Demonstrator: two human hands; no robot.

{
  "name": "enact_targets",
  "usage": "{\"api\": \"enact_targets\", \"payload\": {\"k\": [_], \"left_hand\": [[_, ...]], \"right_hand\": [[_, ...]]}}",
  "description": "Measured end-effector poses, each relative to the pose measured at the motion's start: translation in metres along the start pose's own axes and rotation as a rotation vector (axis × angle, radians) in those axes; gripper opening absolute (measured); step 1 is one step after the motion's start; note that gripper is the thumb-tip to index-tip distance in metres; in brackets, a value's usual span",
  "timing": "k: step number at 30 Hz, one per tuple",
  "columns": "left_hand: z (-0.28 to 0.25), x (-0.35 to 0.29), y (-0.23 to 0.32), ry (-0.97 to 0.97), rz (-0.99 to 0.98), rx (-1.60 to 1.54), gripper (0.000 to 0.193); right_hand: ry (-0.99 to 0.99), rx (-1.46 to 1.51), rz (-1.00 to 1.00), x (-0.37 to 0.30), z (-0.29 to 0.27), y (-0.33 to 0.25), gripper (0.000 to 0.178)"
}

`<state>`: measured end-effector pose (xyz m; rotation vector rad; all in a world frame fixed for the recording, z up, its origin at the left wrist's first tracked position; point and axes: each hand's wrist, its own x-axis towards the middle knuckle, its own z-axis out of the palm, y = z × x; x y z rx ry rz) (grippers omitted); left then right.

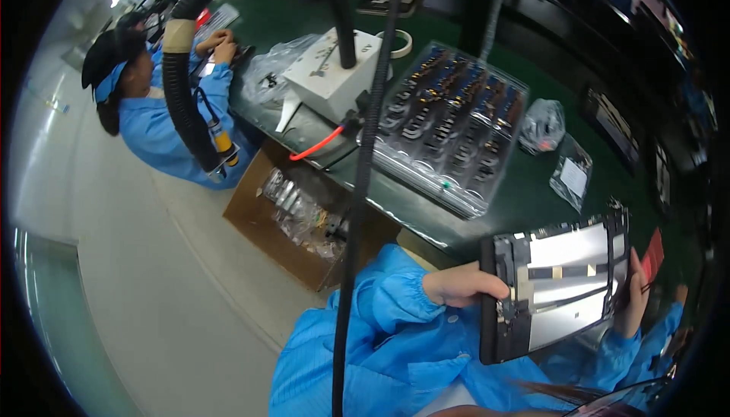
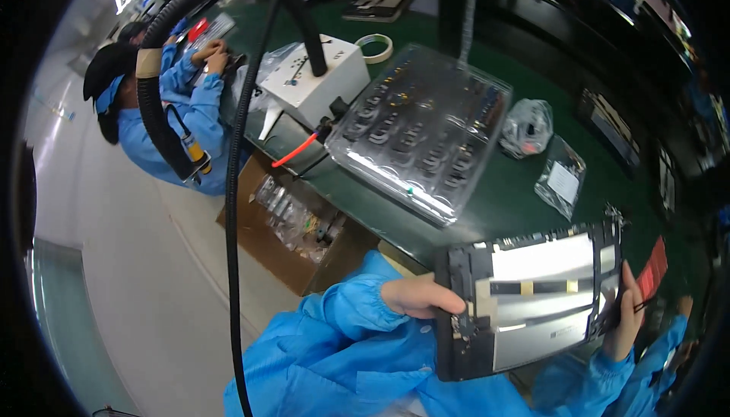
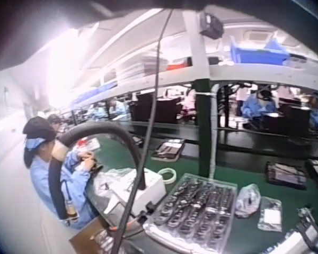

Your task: The person retrieves tablet chassis from a conveyor belt, installs small components and ribbon cables into each unit using tweezers and hands, and places the assembled tablets back onto the conveyor belt.

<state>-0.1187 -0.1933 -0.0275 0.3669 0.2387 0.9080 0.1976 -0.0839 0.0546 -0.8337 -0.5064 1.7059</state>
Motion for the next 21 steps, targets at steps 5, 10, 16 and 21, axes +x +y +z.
{"api": "enact_targets", "payload": {"k": [5, 10, 16, 21], "left_hand": [[-0.014, 0.014, -0.004, -0.033, -0.096, 0.055, 0.055], [-0.006, 0.036, 0.012, 0.155, -0.263, -0.024, 0.050], [-0.008, 0.028, -0.006, 0.407, 0.549, 0.970, 0.070], [-0.021, 0.009, -0.010, 0.211, 0.654, 2.086, 0.049]], "right_hand": [[-0.224, -0.879, -0.001, 0.004, -0.045, 0.022, 0.049], [-0.107, -0.645, 0.023, -0.015, -0.067, 0.046, 0.055], [0.146, -0.610, -0.130, -0.037, -0.087, 0.073, 0.052], [0.248, -0.657, -0.177, -0.039, -0.060, 0.097, 0.051]]}}
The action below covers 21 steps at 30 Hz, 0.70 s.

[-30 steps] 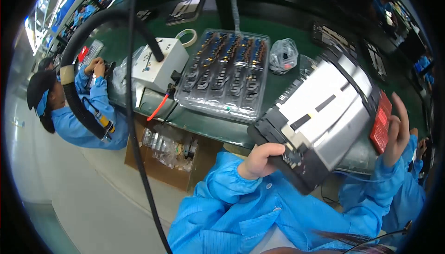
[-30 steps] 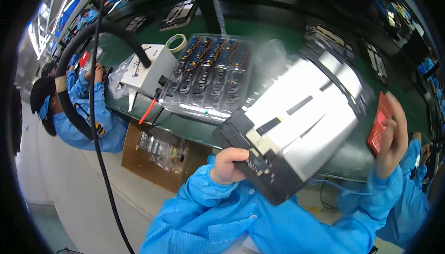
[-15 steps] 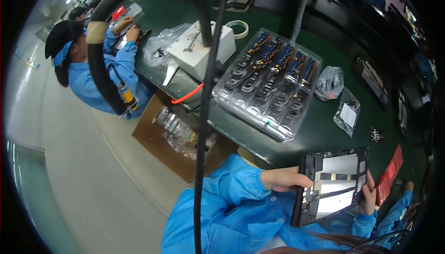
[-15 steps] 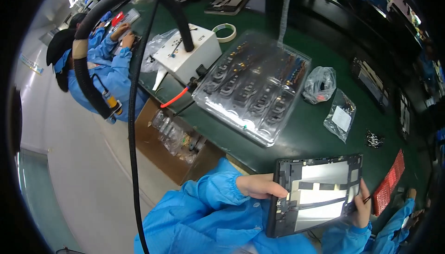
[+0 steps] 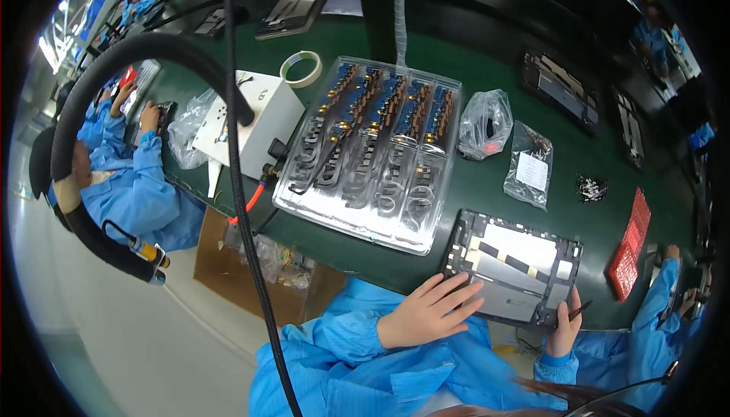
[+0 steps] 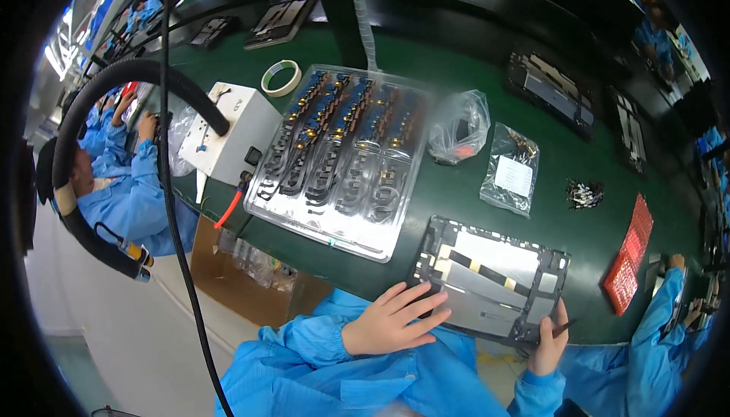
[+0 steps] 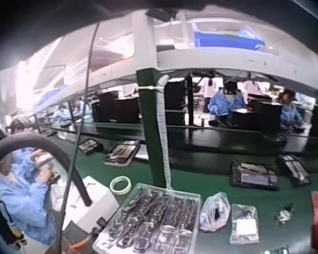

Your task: The person retrieves tablet chassis from a conveyor belt, installs small components and ribbon cables into each unit using tweezers and hands, and places the assembled tablets back onto the conveyor belt.

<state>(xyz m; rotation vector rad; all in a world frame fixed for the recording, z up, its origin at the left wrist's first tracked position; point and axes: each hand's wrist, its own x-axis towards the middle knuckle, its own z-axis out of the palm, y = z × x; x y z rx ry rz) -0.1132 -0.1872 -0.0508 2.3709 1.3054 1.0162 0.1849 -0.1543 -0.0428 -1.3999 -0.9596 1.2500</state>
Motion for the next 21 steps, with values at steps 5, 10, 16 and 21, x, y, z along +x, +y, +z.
{"api": "enact_targets", "payload": {"k": [5, 10, 16, 21], "left_hand": [[0.006, 0.005, -0.027, -0.048, -0.010, 0.153, 0.029], [0.005, 0.004, -0.031, -0.066, -0.029, 0.132, 0.027], [0.003, 0.011, -0.039, -0.063, -0.026, 0.065, 0.033], [0.001, 0.016, -0.040, -0.079, -0.050, 0.043, 0.031]], "right_hand": [[-0.057, -0.333, -0.065, 0.010, 0.015, 0.007, 0.039], [-0.049, -0.509, -0.134, 0.010, 0.033, -0.053, 0.024], [-0.607, 0.112, -0.363, 0.048, 0.073, -0.115, 0.058], [-0.433, -0.079, -0.372, 0.134, 0.183, -0.123, 0.020]]}}
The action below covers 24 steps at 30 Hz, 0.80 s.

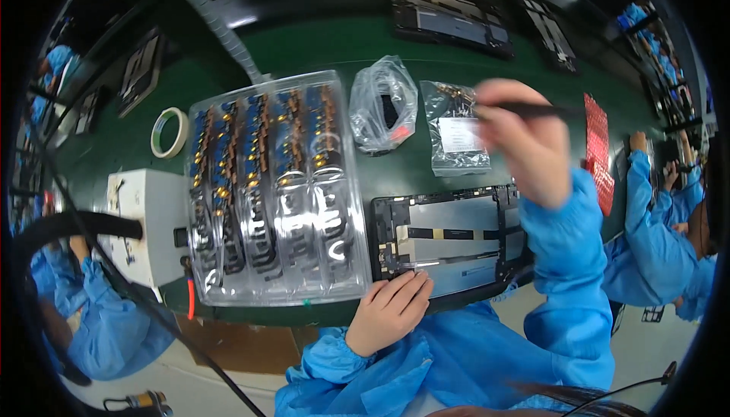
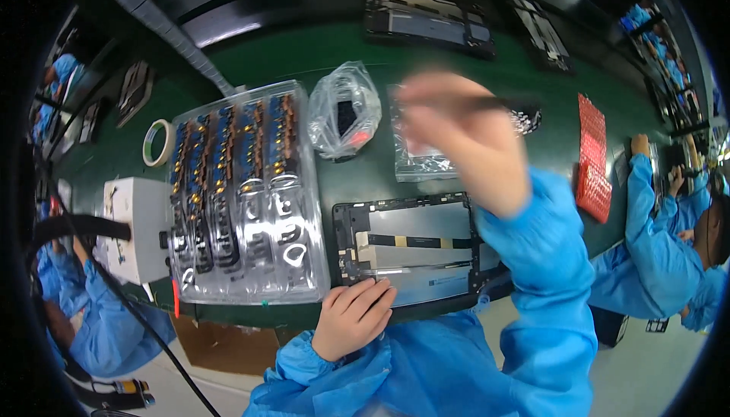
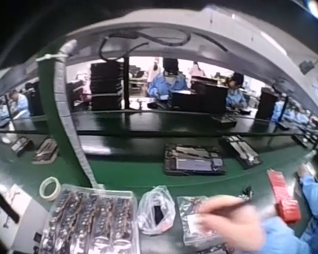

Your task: The person retrieves tablet chassis from a conveyor belt, installs small components and ribbon cables into each unit using tweezers and hands, and places the assembled tablets back onto the conveyor belt.

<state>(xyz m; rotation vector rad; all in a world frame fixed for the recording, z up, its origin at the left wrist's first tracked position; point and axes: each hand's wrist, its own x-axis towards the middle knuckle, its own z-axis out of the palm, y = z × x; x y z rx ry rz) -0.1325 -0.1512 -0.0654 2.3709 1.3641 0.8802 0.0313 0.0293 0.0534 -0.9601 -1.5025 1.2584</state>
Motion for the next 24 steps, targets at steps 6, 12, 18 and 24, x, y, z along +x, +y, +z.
{"api": "enact_targets", "payload": {"k": [6, 12, 18, 24], "left_hand": [[0.000, 0.005, 0.005, -0.043, 0.011, 0.056, 0.023], [0.003, 0.005, 0.004, -0.060, -0.011, 0.118, 0.020], [0.003, 0.003, 0.005, -0.098, -0.044, 0.120, 0.020], [0.006, 0.002, 0.006, -0.058, -0.046, 0.137, 0.019]], "right_hand": [[-0.063, -0.422, -0.197, 0.058, 0.015, 0.077, 0.020], [-0.027, -0.478, -0.207, 0.059, 0.007, 0.114, 0.019], [-0.071, -0.529, -0.240, 0.059, 0.010, 0.117, 0.019], [-0.075, -0.536, -0.277, 0.062, 0.013, 0.121, 0.019]]}}
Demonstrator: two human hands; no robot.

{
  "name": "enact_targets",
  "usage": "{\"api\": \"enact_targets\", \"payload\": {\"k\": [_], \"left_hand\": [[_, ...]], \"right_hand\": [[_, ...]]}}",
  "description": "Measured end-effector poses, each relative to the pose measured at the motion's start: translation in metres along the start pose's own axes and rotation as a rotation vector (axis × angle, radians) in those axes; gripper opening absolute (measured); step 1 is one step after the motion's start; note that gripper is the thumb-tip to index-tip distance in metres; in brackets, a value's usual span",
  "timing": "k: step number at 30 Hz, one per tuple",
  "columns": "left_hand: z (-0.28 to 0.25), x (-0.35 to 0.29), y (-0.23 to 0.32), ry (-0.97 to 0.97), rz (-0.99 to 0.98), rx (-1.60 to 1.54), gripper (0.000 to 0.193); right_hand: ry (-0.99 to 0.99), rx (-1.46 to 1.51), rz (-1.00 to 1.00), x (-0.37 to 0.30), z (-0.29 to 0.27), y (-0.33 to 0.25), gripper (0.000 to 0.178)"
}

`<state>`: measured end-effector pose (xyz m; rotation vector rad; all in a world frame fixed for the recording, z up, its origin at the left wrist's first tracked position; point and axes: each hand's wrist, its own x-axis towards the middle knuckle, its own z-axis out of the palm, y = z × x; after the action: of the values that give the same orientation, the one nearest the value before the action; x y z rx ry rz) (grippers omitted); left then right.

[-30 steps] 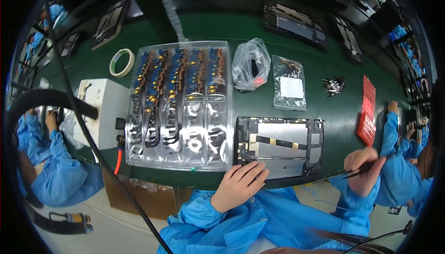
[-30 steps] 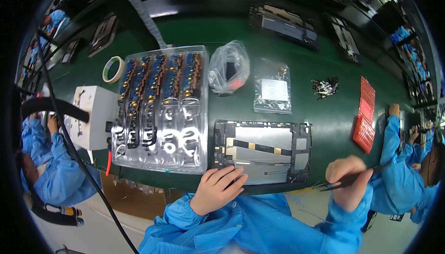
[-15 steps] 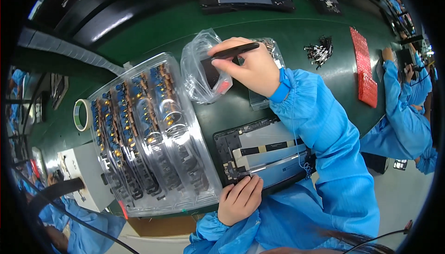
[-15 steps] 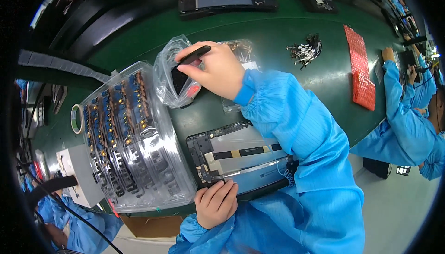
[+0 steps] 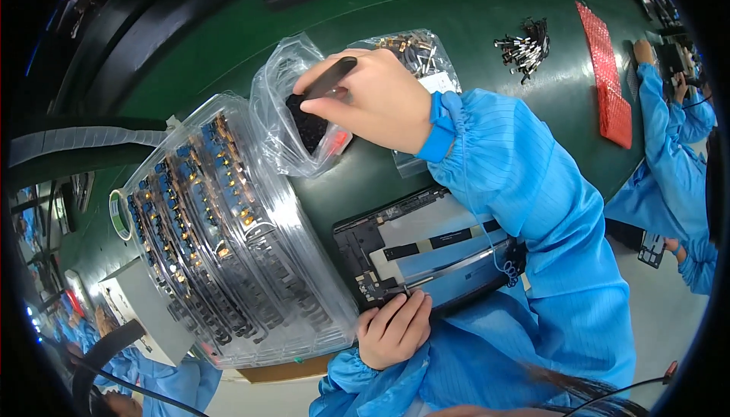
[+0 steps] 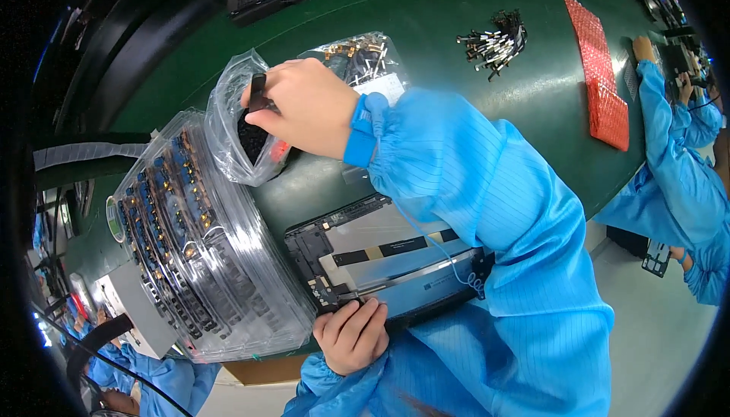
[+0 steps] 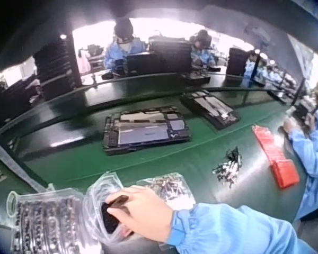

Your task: The person retrieves tablet chassis from a conveyor belt, installs small components and ribbon cables into each unit using tweezers and hands, and places the assembled tablets back onto the conveyor belt.

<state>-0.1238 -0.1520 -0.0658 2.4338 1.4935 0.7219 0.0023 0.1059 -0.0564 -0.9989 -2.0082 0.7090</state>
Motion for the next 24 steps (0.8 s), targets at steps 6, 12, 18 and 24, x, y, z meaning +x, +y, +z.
{"api": "enact_targets", "payload": {"k": [6, 12, 18, 24], "left_hand": [[0.001, 0.001, -0.001, 0.004, -0.009, 0.004, 0.019], [0.001, 0.005, 0.004, 0.036, -0.006, -0.027, 0.022], [-0.004, -0.008, -0.004, 0.164, 0.134, -0.496, 0.022], [-0.042, 0.027, 0.020, 0.580, -0.587, -2.576, 0.056]], "right_hand": [[-0.022, -0.017, 0.002, 0.003, 0.000, 0.002, 0.018], [0.069, 0.089, 0.053, 0.002, -0.003, -0.003, 0.016], [0.235, 0.125, -0.011, -0.010, -0.032, -0.035, 0.020], [-0.196, 0.493, 0.254, -0.072, -0.081, -0.134, 0.018]]}}
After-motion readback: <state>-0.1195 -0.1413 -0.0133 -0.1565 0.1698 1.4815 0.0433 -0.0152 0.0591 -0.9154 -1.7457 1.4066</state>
